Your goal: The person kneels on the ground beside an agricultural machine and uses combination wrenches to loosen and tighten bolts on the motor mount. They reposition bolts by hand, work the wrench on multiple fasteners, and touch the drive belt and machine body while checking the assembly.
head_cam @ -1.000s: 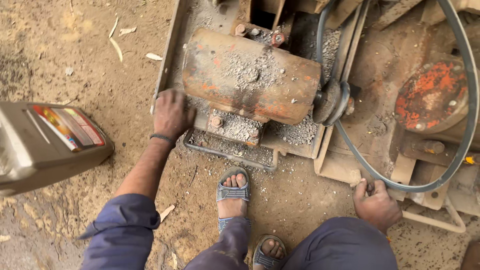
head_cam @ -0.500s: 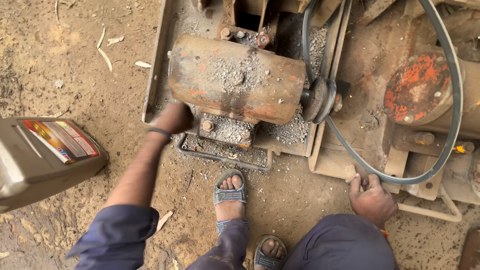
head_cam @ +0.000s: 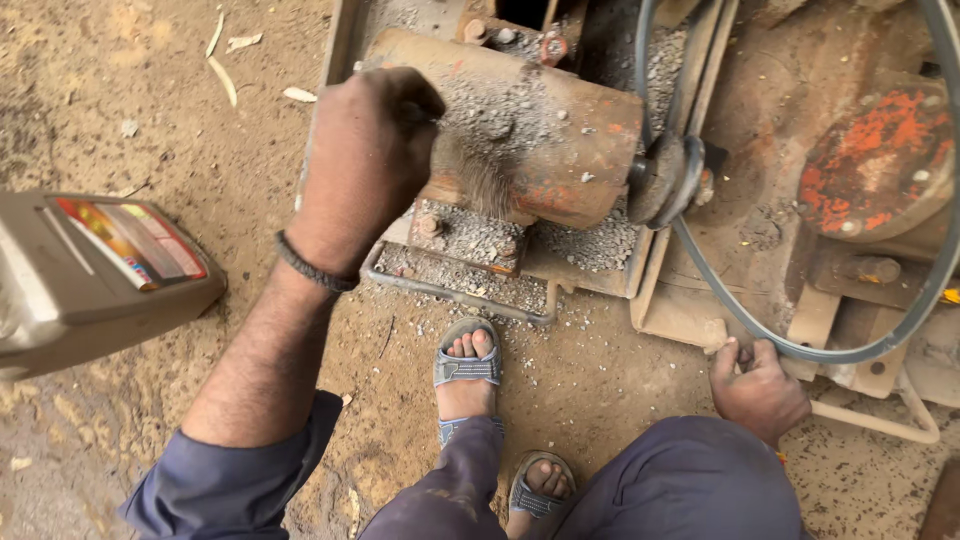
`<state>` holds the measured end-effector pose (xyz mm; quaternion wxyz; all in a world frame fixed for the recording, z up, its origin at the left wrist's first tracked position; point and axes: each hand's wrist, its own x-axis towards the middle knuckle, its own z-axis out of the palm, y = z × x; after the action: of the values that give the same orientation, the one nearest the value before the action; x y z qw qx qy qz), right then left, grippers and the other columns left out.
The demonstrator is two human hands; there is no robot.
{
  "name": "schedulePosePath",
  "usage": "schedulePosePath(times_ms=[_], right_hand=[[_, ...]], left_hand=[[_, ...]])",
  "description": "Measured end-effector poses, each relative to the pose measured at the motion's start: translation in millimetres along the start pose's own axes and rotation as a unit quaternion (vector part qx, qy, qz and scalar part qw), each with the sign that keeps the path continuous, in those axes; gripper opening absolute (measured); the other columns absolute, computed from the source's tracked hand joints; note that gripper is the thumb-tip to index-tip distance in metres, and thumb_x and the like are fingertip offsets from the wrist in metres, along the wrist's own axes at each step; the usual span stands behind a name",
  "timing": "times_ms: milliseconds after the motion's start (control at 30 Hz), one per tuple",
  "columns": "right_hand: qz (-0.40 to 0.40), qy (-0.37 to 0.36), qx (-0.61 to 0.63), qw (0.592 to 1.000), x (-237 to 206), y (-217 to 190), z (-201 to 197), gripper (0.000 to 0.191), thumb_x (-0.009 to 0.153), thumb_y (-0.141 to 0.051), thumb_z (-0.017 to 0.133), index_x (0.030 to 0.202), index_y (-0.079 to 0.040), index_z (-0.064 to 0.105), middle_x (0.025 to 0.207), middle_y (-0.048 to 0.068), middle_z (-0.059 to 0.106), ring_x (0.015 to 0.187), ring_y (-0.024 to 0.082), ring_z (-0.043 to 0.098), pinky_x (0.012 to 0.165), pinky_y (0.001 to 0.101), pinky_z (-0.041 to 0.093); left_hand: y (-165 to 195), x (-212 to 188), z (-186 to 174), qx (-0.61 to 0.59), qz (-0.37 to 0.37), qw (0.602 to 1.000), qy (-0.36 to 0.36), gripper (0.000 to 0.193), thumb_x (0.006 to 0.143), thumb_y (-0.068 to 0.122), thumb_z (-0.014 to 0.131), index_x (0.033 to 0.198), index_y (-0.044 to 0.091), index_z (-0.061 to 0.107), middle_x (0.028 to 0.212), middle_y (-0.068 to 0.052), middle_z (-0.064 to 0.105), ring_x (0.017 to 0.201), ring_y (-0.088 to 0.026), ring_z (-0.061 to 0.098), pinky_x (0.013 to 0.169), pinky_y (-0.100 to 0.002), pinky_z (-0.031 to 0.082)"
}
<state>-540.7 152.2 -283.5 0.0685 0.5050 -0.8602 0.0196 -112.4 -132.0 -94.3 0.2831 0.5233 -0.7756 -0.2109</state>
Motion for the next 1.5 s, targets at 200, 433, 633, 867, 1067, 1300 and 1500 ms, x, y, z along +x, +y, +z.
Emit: schedulePosePath(times_ms=[200, 433, 633, 867, 1067, 1300, 1500], right_hand=[[-0.001, 0.018, 0.005, 1.000, -1, -1, -1, 0.034, 0.102, -0.039, 0.072, 0.077, -0.017, 0.065, 0.058, 0.004, 0.062, 0.060, 0.030, 0.065, 0.059, 0.0443, 0.049], [-0.009, 0.023, -0.013, 1.000, 0, -1, 2, 0.035, 0.105, -0.039, 0.072, 0.079, -0.017, 0.066, 0.059, 0.005, 0.062, 0.056, 0.028, 0.065, 0.058, 0.0435, 0.049], [-0.015, 0.024, 0.001, 1.000, -1, 2, 3, 0.036, 0.106, -0.038, 0.071, 0.078, -0.017, 0.065, 0.060, 0.003, 0.063, 0.056, 0.026, 0.066, 0.059, 0.0427, 0.050], [-0.013, 0.028, -0.011, 0.999, -1, 7, 9, 0.035, 0.107, -0.039, 0.072, 0.079, -0.018, 0.067, 0.058, 0.004, 0.062, 0.055, 0.026, 0.065, 0.058, 0.0414, 0.049], [-0.008, 0.013, -0.001, 1.000, -4, 9, 10, 0.034, 0.107, -0.037, 0.070, 0.079, -0.017, 0.065, 0.063, 0.003, 0.064, 0.056, 0.023, 0.065, 0.063, 0.0403, 0.050], [-0.024, 0.025, 0.016, 0.999, -3, 4, 1, 0.033, 0.103, -0.039, 0.075, 0.080, -0.017, 0.067, 0.061, 0.003, 0.063, 0.058, 0.026, 0.065, 0.060, 0.0418, 0.049], [-0.001, -0.001, 0.021, 1.000, -3, 4, 2, 0.036, 0.105, -0.037, 0.074, 0.078, -0.015, 0.065, 0.059, 0.002, 0.062, 0.054, 0.023, 0.064, 0.060, 0.0406, 0.049]], left_hand=[[3, 2, 8, 0.015, 0.011, 1.000, 0.021, 0.015, 0.094, -0.003, 0.068, 0.095, 0.006, 0.080, 0.088, -0.012, 0.078, 0.073, -0.018, 0.076, 0.071, -0.031, 0.063], [8, -4, 10, 0.016, 0.047, 0.998, 0.031, 0.011, 0.098, 0.000, 0.068, 0.095, 0.004, 0.078, 0.091, -0.012, 0.078, 0.076, -0.020, 0.076, 0.073, -0.033, 0.062], [-2, -22, -5, -0.058, -0.015, 0.998, 0.037, 0.016, 0.099, -0.003, 0.066, 0.106, 0.003, 0.078, 0.092, -0.011, 0.079, 0.080, -0.018, 0.077, 0.075, -0.032, 0.061], [-22, -60, -43, -0.477, -0.156, 0.768, 0.399, 0.015, 0.101, 0.001, 0.056, 0.108, -0.004, 0.067, 0.109, -0.017, 0.069, 0.106, -0.026, 0.076, 0.100, -0.036, 0.068], [-15, -98, 45, -0.446, -0.303, 0.824, 0.173, 0.034, 0.097, -0.003, 0.058, 0.130, -0.007, 0.056, 0.136, -0.024, 0.059, 0.121, -0.029, 0.063, 0.104, -0.035, 0.055], [-44, -103, 55, -0.511, -0.180, 0.786, 0.298, 0.029, 0.108, -0.011, 0.060, 0.136, -0.012, 0.056, 0.131, -0.022, 0.067, 0.120, -0.027, 0.069, 0.104, -0.038, 0.064], [-67, -104, 43, 0.058, -0.273, 0.958, 0.064, 0.016, 0.106, 0.011, 0.062, 0.114, 0.005, 0.074, 0.111, -0.014, 0.076, 0.101, -0.024, 0.077, 0.087, -0.033, 0.061]])
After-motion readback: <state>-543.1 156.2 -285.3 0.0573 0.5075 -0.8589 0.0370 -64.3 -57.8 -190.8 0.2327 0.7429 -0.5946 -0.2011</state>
